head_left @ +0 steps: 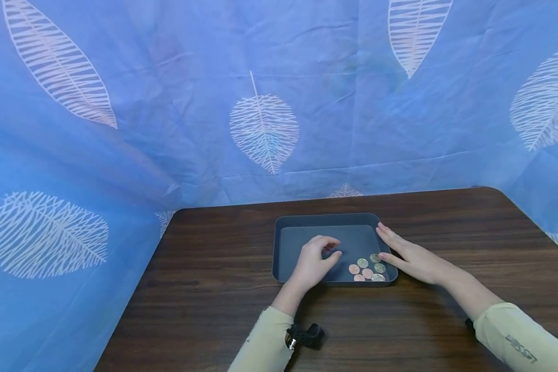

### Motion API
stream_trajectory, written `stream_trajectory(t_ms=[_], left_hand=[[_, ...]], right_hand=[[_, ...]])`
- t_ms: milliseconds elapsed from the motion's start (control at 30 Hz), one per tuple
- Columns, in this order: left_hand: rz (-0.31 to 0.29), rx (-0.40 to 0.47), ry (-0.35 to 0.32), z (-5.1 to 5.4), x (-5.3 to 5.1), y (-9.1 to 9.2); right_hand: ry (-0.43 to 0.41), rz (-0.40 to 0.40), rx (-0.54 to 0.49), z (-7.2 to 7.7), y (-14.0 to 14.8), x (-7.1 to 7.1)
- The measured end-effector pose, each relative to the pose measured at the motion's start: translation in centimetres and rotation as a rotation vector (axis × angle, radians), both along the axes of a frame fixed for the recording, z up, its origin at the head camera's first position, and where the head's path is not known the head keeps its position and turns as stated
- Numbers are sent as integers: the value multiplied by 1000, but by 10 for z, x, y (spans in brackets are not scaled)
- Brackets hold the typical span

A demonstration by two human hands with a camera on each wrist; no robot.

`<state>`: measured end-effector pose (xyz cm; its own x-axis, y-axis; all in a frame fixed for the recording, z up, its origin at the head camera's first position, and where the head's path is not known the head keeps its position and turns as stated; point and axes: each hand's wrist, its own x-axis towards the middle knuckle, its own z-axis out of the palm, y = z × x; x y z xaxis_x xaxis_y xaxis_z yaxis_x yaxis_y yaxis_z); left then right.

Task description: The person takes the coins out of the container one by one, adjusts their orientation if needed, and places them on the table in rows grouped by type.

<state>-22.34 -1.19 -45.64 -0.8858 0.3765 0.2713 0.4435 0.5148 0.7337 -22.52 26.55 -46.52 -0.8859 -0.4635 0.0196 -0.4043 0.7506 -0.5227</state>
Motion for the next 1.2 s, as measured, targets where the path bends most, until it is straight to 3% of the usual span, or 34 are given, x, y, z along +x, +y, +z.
stream_trajectory(t_ms=[133,267,400,533,700,1200], left_hand=[[-19,23,-23,-6,-2,17],[-14,-18,-20,-9,-2,28],[-15,-65,-5,-8,-1,34],[-37,-56,-15,-8,0,36],[-68,-35,-53,-12,-1,36],[-54,-28,-228,-19,-6,35]], right_hand=[[4,-6,6,1,0,2],[0,-12,3,2,-3,5],[-2,-20,-5,2,-6,10],[7,-31,-3,1,-8,13],[11,-48,3,0,-10,16],[8,-53,0,-3,-10,15]])
